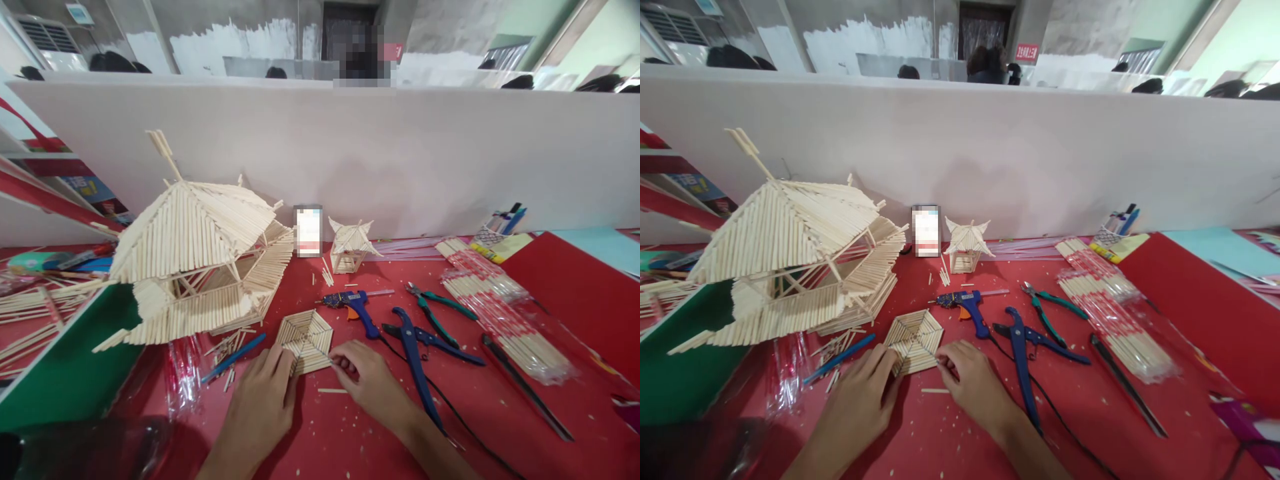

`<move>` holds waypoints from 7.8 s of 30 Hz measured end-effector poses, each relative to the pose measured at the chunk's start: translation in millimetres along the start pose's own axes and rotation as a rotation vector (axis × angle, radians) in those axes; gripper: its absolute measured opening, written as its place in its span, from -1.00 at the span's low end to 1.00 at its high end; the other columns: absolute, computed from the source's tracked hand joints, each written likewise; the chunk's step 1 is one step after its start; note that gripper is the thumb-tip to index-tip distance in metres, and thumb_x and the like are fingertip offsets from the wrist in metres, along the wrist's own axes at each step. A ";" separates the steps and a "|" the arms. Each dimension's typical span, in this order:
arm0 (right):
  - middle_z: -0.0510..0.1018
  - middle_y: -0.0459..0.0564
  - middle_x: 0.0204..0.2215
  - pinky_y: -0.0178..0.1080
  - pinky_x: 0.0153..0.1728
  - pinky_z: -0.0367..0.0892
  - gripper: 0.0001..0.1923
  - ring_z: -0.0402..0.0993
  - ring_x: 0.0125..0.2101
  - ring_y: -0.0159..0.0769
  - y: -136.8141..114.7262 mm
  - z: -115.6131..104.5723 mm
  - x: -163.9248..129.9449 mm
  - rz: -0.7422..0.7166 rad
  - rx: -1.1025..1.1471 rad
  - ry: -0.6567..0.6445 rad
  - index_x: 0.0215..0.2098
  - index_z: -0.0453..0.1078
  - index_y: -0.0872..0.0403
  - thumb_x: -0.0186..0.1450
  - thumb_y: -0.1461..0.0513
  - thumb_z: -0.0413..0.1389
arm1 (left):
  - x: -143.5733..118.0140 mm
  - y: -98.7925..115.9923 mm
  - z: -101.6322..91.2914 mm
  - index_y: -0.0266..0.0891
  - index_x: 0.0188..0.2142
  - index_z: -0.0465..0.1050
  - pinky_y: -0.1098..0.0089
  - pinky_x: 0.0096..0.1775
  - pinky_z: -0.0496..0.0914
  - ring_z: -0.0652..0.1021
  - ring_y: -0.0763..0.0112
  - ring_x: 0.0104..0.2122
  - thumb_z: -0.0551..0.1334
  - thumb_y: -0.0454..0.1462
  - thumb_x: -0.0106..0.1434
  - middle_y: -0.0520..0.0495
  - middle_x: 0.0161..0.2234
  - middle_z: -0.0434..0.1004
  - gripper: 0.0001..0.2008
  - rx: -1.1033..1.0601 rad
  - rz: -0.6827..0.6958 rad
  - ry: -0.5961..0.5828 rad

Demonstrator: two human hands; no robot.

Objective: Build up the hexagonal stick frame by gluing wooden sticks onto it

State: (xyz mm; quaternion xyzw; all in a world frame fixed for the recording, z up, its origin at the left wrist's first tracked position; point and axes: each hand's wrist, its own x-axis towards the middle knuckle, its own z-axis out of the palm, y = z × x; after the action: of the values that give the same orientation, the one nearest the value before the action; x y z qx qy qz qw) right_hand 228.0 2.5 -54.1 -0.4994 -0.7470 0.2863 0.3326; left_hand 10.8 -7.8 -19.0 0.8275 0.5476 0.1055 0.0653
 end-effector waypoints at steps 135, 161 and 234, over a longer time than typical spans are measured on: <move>0.62 0.20 -0.19 -0.21 -0.23 0.30 -0.64 0.58 -0.16 -0.01 2.2 -59.1 46.2 0.408 -0.648 0.023 0.05 0.25 0.20 0.32 0.24 0.06 | 9.4 -25.8 -0.1 -0.19 -0.27 0.51 0.29 -0.14 0.33 0.52 0.22 -0.19 0.06 -0.30 0.40 -0.09 -0.27 0.58 -0.76 -0.071 0.111 0.123; 0.44 0.25 0.00 -0.10 -0.01 0.16 -0.49 0.35 0.03 0.04 30.0 -135.6 18.2 0.387 -0.884 0.032 0.17 0.30 0.16 0.25 0.34 0.09 | 10.0 -31.1 2.3 -0.20 -0.31 0.50 0.29 -0.18 0.32 0.50 0.24 -0.24 0.06 -0.31 0.39 -0.09 -0.31 0.56 -0.75 -0.183 0.143 0.157; 0.32 -0.11 -0.48 -0.28 -0.42 0.11 -0.74 0.28 -0.44 -0.30 4.2 -18.0 -15.8 -0.236 -0.275 -0.059 -0.47 0.20 0.03 0.35 0.15 0.08 | 22.4 -26.2 16.8 -0.20 -0.33 0.41 0.31 -0.14 0.35 0.50 0.25 -0.21 0.14 -0.38 0.33 -0.09 -0.25 0.52 -0.88 -0.375 0.098 0.165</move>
State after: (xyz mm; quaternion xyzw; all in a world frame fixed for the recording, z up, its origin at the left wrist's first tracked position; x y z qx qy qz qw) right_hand 248.9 -9.2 -49.6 -0.4405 -0.8419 0.1548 0.2705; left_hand 0.0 23.2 -38.9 0.8150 0.4810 0.2762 0.1678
